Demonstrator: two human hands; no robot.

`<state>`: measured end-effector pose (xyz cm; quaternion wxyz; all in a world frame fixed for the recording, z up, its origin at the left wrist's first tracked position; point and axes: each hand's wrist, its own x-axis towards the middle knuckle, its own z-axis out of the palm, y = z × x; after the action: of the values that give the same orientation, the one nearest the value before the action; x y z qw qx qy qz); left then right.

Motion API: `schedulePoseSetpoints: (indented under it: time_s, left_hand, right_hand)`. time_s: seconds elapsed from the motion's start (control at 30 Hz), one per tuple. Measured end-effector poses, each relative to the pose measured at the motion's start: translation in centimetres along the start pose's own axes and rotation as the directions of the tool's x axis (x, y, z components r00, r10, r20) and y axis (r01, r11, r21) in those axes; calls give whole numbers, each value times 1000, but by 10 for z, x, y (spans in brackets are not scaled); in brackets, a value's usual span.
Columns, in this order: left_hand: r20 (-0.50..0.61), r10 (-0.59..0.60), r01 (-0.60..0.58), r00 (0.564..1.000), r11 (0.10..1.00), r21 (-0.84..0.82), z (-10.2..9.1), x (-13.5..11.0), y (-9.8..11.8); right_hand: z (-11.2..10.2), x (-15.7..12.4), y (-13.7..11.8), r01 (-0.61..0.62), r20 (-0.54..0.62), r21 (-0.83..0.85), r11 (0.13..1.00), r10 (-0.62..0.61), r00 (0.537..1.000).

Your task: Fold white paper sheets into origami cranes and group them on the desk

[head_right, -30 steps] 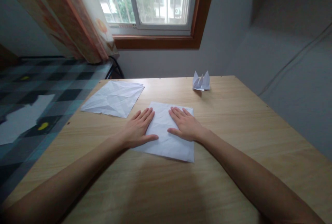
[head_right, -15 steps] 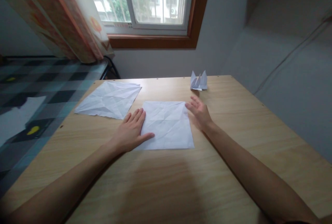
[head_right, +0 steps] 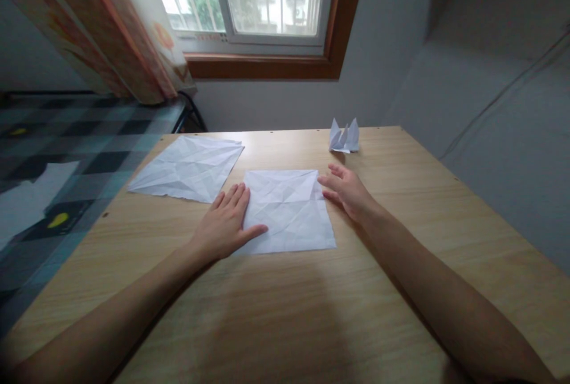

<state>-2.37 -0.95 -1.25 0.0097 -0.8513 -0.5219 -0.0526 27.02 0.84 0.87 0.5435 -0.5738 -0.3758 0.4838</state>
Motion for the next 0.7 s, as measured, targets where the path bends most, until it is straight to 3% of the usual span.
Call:
schedulePoseSetpoints:
  time_s: [0.23, 0.4, 0.53, 0.63, 0.7]
  left_hand:
    - [0, -8, 8, 1000, 1000, -6, 1, 0, 0]
    - [17, -13, 13, 1000, 1000, -7, 0, 0, 0]
    - [-29, -4, 2, 1000, 998, -67, 0, 0, -2]
    - [-67, -13, 2, 998, 988, -155, 0, 0, -4]
    - [-98, -27, 3, 995, 972, -237, 0, 0, -7]
  right_hand:
    - [2, 1, 4, -149, 38, 204, 967, 144, 989]
    - [10, -9, 6, -124, 257, 103, 987, 94, 962]
    - [20, -20, 8, -143, 247, 10, 990, 136, 959]
    - [21, -19, 7, 26, 118, 59, 998, -33, 992]
    - [18, -17, 4, 245, -22, 36, 969, -245, 969]
